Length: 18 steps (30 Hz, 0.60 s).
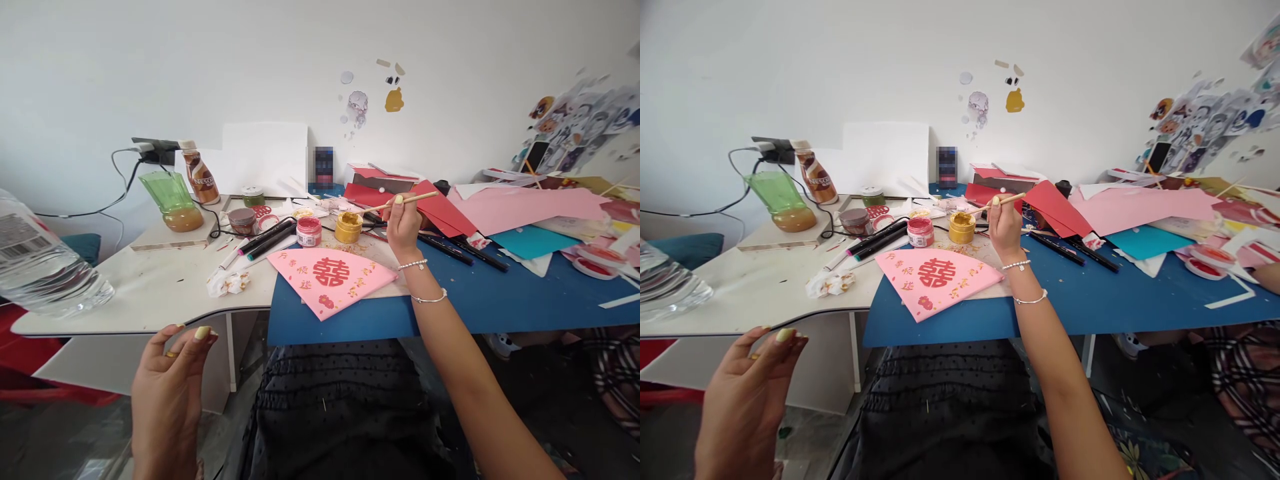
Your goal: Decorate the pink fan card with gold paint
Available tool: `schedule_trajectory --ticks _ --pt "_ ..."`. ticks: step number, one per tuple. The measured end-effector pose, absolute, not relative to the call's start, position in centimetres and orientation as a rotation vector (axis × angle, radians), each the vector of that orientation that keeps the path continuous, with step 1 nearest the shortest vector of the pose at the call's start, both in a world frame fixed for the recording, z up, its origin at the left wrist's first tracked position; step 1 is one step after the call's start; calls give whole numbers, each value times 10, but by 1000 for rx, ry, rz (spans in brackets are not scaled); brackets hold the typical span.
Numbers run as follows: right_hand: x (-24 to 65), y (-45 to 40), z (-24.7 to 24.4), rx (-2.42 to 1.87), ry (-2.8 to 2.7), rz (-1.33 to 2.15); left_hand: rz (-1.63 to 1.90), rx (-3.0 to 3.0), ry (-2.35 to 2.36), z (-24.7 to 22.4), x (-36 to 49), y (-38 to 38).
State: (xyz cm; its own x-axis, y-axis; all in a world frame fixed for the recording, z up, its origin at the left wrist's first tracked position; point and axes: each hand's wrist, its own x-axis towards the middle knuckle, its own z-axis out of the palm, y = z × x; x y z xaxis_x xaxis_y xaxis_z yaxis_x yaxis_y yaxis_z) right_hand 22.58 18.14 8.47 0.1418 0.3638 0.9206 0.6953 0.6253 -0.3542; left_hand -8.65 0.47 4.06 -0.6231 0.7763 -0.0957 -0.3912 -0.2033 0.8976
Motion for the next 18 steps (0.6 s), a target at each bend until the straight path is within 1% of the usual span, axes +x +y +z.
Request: schedule_trajectory --ticks 11,18 --pt "224 184 84 -824 -1493 -270 1925 542 1251 36 -87 8" --pt "223 183 85 -841 -1503 -251 1934 532 1236 35 -89 10"
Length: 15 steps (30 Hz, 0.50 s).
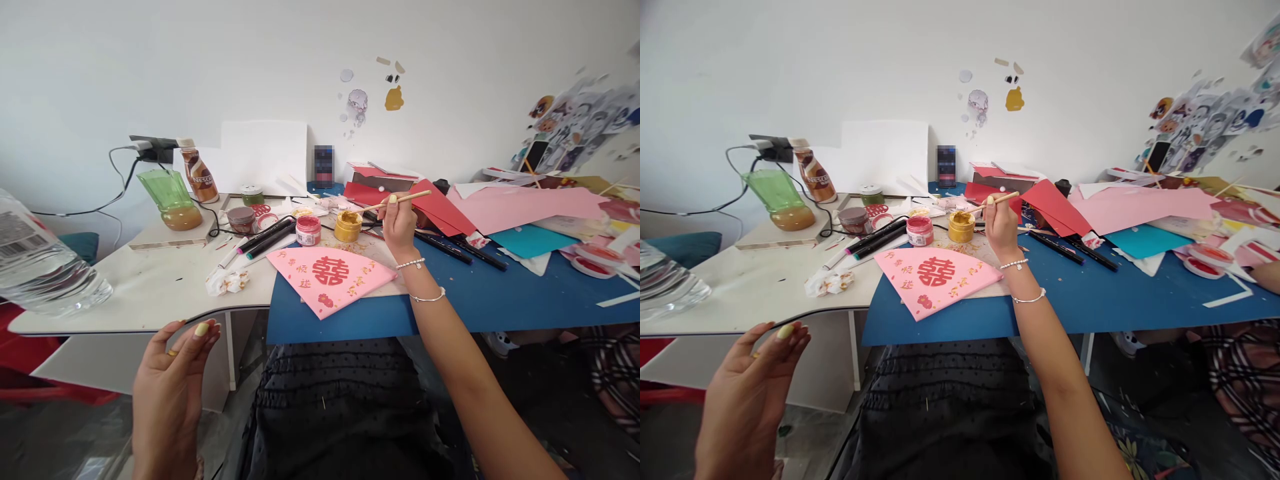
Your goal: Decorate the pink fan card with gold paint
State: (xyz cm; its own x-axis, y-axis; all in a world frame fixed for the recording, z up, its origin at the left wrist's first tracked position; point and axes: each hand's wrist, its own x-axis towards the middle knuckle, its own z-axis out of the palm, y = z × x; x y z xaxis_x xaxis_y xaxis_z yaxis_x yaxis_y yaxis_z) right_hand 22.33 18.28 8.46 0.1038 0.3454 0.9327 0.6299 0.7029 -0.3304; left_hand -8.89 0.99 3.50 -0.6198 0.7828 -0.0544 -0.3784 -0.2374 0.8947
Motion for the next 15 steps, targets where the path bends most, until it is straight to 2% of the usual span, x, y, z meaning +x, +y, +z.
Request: schedule_trajectory --ticks 15 --pt "222 181 85 -836 -1434 -50 1898 521 1258 34 -90 10"
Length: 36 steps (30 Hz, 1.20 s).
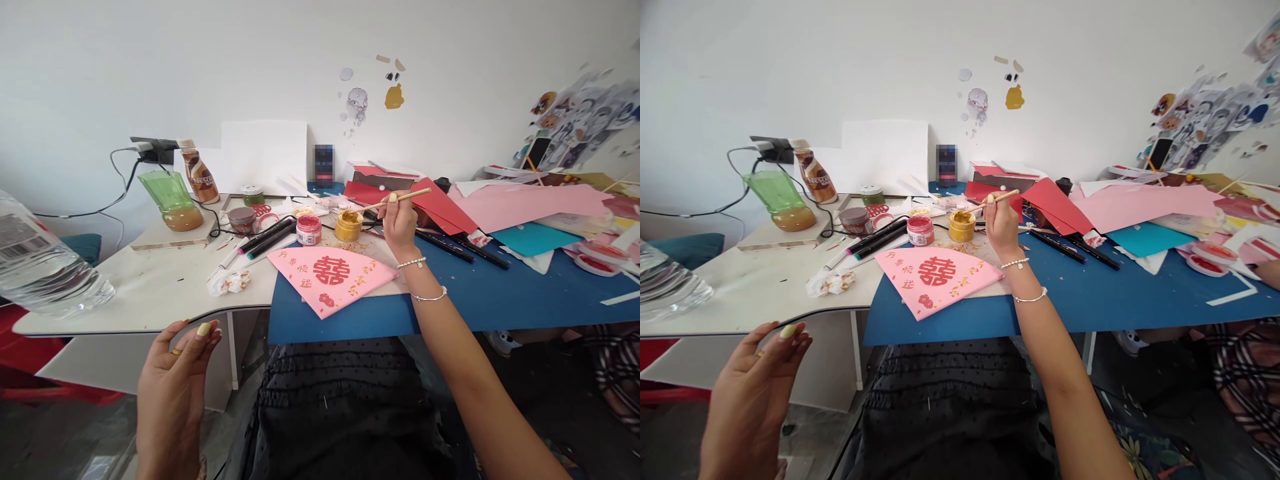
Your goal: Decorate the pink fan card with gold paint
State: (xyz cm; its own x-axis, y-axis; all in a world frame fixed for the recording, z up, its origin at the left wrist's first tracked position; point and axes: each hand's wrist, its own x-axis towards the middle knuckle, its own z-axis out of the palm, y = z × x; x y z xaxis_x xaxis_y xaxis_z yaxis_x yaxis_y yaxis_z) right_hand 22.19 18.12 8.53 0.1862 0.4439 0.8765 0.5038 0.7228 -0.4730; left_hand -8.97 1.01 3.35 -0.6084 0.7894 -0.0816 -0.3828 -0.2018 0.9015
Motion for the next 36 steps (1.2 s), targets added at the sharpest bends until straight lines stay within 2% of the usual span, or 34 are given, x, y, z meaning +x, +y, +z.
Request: schedule_trajectory --ticks 11,22,36 --pt "223 184 86 -813 -1401 -112 1902 533 1256 31 -92 9" --pt "235 192 96 -704 -841 271 1805 609 1310 32 -88 7" --pt "244 192 98 -657 -650 708 1716 761 1395 35 -84 9"
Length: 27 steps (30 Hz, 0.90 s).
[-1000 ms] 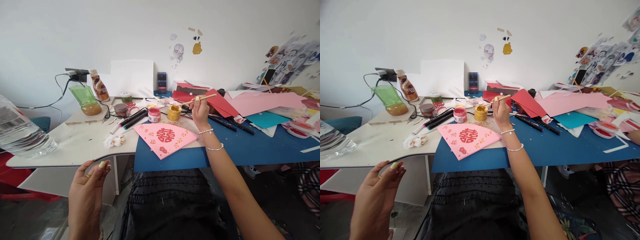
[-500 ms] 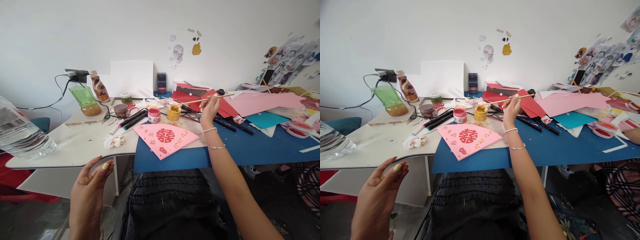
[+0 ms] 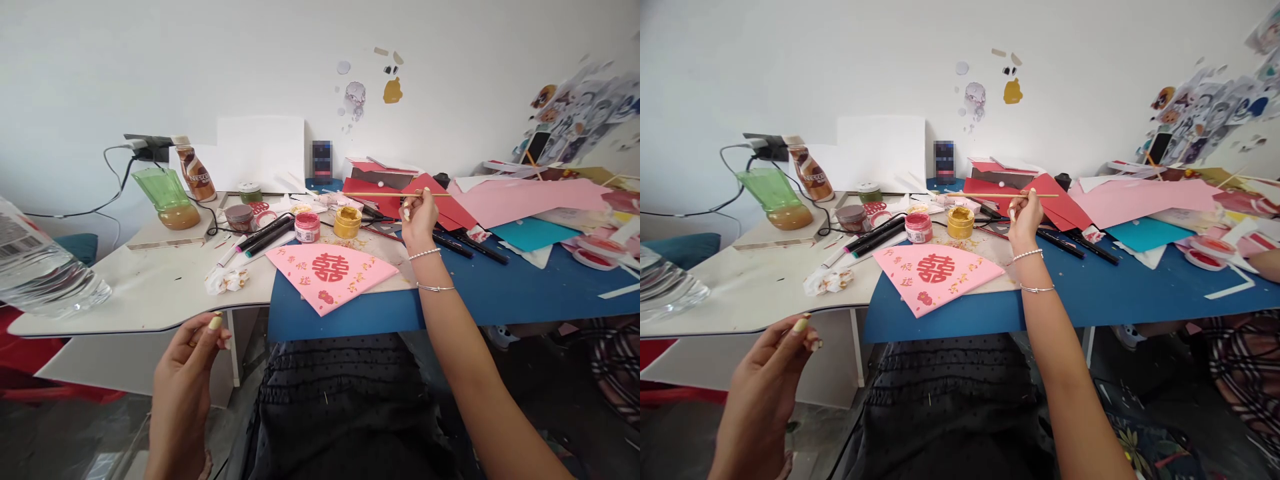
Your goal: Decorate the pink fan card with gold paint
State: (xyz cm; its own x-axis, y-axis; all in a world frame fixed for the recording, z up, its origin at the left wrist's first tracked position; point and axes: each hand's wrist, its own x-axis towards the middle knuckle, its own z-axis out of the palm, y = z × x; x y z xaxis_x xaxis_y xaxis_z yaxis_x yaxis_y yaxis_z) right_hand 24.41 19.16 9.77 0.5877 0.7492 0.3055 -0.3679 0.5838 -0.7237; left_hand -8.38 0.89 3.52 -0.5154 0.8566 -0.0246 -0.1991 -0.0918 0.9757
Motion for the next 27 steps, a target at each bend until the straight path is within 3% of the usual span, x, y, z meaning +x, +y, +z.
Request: schedule_trajectory --ticks 10,18,27 --pt "247 192 100 -565 -530 893 1678 1293 1315 54 -65 56" --pt "243 193 98 -542 -595 962 1300 1557 1985 58 -55 93" --pt "241 193 98 -522 -559 995 1056 1665 2177 71 -31 101"
